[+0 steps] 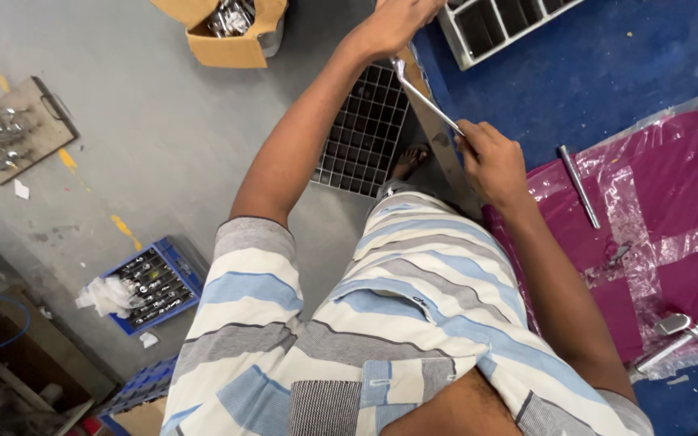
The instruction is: The person assembles small metal valve components by hand, inserting parts and using a rubber mallet to tap them into place. They also use a pneumatic tool to tighten the assembly and place finished units into a compartmentalized tray.
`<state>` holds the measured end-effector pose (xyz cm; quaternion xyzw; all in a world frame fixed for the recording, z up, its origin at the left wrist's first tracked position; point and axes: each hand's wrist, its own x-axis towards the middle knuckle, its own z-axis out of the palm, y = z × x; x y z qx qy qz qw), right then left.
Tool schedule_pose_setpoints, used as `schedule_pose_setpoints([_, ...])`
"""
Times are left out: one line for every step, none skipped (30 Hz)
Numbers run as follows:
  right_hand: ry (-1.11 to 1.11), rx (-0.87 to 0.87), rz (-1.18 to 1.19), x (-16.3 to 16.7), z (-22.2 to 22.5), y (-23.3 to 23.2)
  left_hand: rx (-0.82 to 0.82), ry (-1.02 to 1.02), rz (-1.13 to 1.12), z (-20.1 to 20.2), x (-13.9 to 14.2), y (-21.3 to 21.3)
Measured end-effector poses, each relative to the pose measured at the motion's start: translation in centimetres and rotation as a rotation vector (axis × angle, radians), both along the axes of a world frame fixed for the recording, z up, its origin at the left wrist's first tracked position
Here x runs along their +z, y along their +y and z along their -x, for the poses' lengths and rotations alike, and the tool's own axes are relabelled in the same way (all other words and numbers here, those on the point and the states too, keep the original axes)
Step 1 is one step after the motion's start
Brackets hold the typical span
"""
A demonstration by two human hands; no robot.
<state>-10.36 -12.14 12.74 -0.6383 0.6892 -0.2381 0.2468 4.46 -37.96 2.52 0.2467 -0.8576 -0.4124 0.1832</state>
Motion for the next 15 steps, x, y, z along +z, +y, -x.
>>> schedule_pose_setpoints([0.022, 0.006, -0.001, 0.4, -0.1, 0.4, 0.043, -0.033, -0.106, 0.1, 0.0, 0.1])
schedule_pose_setpoints([0.031, -0.002, 0.032, 0.8, -0.2, 0.6, 0.086, -0.069, -0.205, 0.1, 0.0, 0.1])
schedule_pose_setpoints([0.037, -0.008, 0.064, 1.3, -0.2, 0.7, 0.131, -0.11, -0.305, 0.2, 0.0, 0.1])
schedule_pose_setpoints([0.043, -0.018, 0.093, 2.0, -0.2, 0.7, 0.133, -0.107, -0.338, 0.2, 0.1, 0.2])
schedule_pose_setpoints([0.039, -0.034, 0.08, 2.7, -0.2, 0.6, 0.133, -0.101, -0.37, 0.3, 0.2, 0.3])
schedule_pose_setpoints([0.033, -0.05, 0.07, 3.3, -0.2, 0.3, 0.133, -0.096, -0.398, 0.4, 0.3, 0.3])
schedule_pose_setpoints([0.026, -0.067, 0.062, 3.9, -0.3, -0.1, 0.143, -0.118, -0.372, 0.4, 0.5, 0.3])
schedule_pose_setpoints([0.026, -0.072, 0.05, 4.4, -0.3, -0.4, 0.151, -0.14, -0.346, 0.5, 0.6, 0.3])
schedule_pose_setpoints([0.022, -0.079, 0.036, 4.9, -0.4, -0.8, 0.159, -0.164, -0.321, 0.6, 0.8, 0.3])
schedule_pose_setpoints([0.019, -0.088, 0.022, 5.3, -0.4, -1.1, 0.158, -0.174, -0.306, 0.6, 1.0, 0.3])
schedule_pose_setpoints([0.03, -0.081, 0.019, 5.5, -0.4, -1.3, 0.155, -0.183, -0.29, 0.6, 1.2, 0.2])
schedule_pose_setpoints([0.042, -0.073, 0.012, 5.7, -0.5, -1.4, 0.154, -0.193, -0.278, 0.6, 1.4, 0.2])
schedule_pose_setpoints([0.052, -0.065, 0.006, 5.8, -0.5, -1.4, 0.154, -0.177, -0.277, 0.5, 1.5, 0.2])
schedule_pose_setpoints([0.053, -0.066, -0.002, 5.8, -0.6, -1.3, 0.156, -0.161, -0.277, 0.5, 1.6, 0.1])
schedule_pose_setpoints([0.054, -0.066, -0.01, 5.8, -0.7, -1.3, 0.159, -0.145, -0.277, 0.5, 1.7, 0.0])
